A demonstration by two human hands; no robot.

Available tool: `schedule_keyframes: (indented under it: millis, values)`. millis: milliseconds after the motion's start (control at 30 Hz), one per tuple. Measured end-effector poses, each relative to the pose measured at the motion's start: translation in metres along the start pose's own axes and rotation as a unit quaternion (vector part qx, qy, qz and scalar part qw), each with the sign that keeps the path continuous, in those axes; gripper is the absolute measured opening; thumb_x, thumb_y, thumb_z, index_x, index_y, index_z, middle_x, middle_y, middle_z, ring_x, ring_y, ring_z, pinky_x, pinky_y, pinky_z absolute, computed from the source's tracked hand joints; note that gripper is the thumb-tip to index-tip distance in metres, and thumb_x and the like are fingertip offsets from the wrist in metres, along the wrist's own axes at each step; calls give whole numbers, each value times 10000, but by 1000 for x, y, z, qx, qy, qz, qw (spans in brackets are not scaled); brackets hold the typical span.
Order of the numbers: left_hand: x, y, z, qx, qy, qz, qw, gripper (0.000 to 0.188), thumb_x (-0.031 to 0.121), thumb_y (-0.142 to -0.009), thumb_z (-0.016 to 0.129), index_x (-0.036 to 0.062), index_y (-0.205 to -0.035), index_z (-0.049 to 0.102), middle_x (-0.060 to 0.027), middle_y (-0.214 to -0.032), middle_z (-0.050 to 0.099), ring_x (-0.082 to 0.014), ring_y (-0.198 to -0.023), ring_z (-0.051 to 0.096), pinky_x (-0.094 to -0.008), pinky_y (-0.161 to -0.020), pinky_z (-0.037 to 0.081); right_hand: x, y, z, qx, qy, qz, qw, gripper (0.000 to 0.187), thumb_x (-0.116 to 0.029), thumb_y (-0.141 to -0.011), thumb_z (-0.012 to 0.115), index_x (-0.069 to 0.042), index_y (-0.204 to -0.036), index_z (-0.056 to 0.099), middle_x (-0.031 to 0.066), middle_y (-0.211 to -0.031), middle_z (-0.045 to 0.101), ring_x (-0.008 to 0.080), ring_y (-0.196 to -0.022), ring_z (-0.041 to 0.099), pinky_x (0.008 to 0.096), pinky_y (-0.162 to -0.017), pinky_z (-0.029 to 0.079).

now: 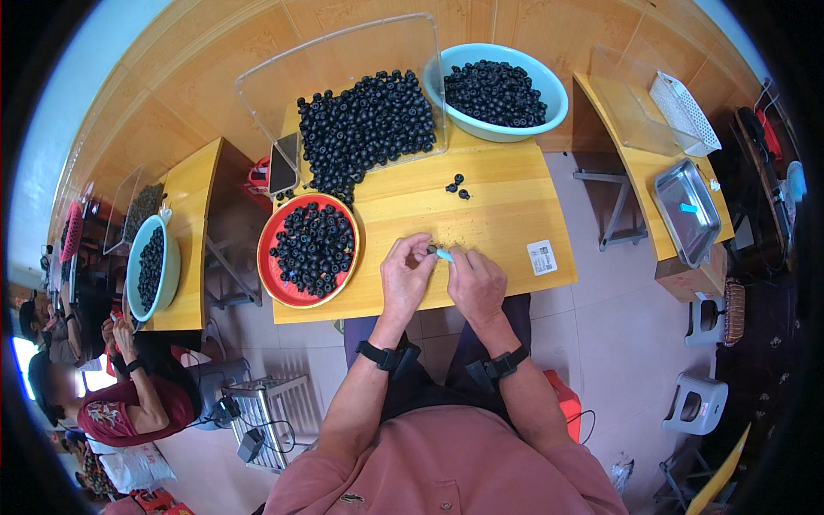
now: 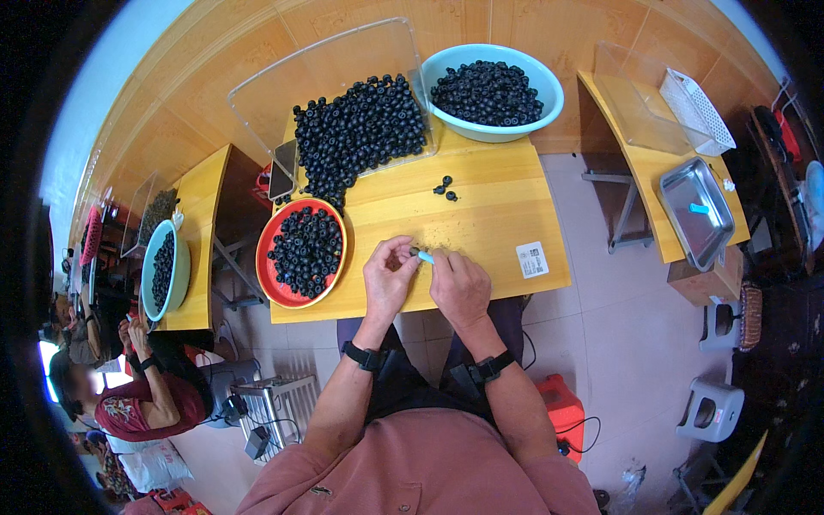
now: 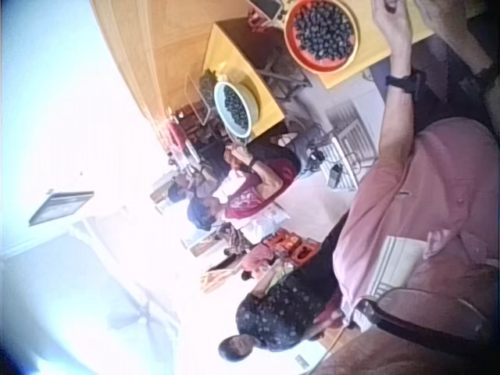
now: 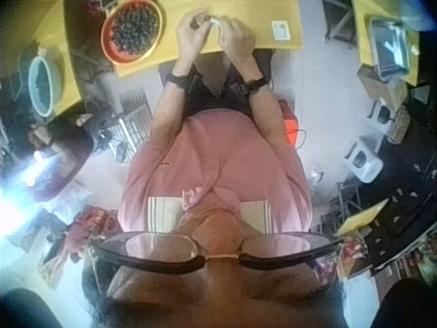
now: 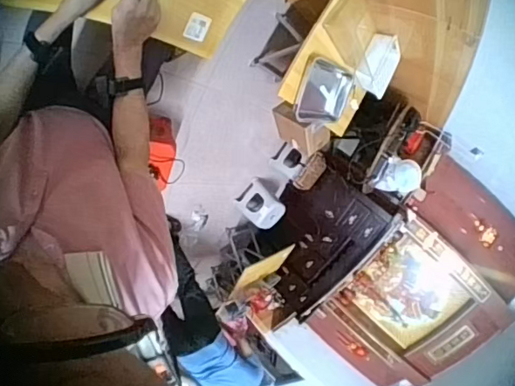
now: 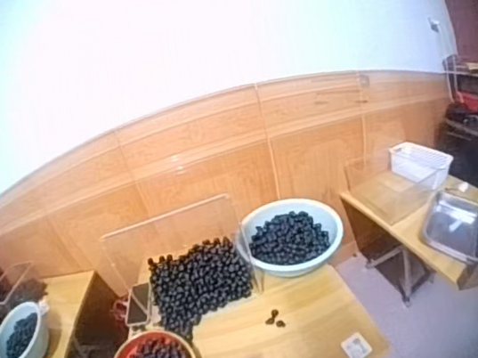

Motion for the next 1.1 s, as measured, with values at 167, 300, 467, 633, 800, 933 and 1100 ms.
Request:
schedule_keyframes:
  millis: [167,300,467,633,800,933,1100]
  values:
    - [-7,1,-1,20,59,-16,998,337,-81,-847,776,-6,-1164,693,-66,-977,692,-122,-868,664,-262,-808,556,-1,-1,-1,-1,-8,0,1000,134,-147,-898,705,-70,-1007,694,68,-763,571,243,-692,643,390,-599,516]
    - [-14,0,1,5,100,-44,994,342,-99,-879,752,-8,-1185,628,-46,-1019,663,-96,-884,638,-239,-822,551,1,-1,1,-3,-12,3,1000,148,-145,-889,712,-70,-1016,697,70,-773,583,247,-697,649,391,-604,520]
    - [-9,0,0,16,135,-57,989,345,-109,-873,758,-6,-1172,619,-42,-1001,669,-88,-851,634,-233,-818,548,3,0,1,12,-18,7,1000,158,-127,-872,711,-71,-1020,702,74,-786,599,262,-704,660,400,-617,531]
    - [-10,0,-6,41,176,-54,982,378,-117,-877,749,-9,-1213,613,-32,-978,677,-75,-826,628,-217,-802,538,7,0,5,-16,16,38,999,177,-132,-859,708,-78,-1027,706,77,-800,616,269,-714,667,402,-626,538]
    - [0,-1,-8,24,92,-4,995,246,-80,-888,754,-14,-1123,719,-26,-1013,641,-71,-834,599,-219,-774,517,5,-1,3,-5,14,28,999,194,-135,-851,708,-81,-1038,705,75,-810,622,275,-726,670,403,-633,542]
    - [2,0,-17,50,97,-9,994,161,-59,-880,769,-24,-1035,744,-29,-1023,624,-89,-843,596,-237,-771,514,5,1,7,-3,10,28,1000,163,-124,-855,705,-85,-1014,705,72,-829,631,274,-744,673,407,-646,547]
    - [37,1,-71,139,-95,116,979,183,-66,-848,758,-11,-1021,741,-97,-976,671,-153,-841,658,-265,-752,541,3,2,1,31,-14,20,999,153,-108,-853,704,-93,-1006,709,75,-824,628,280,-734,666,416,-647,546]
Point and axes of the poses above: each hand's wrist, its own y-axis away from the middle knuckle, its own z-axis out of the palm, x = y × z, the point moved 7 cm from there along -y, towards the middle knuckle
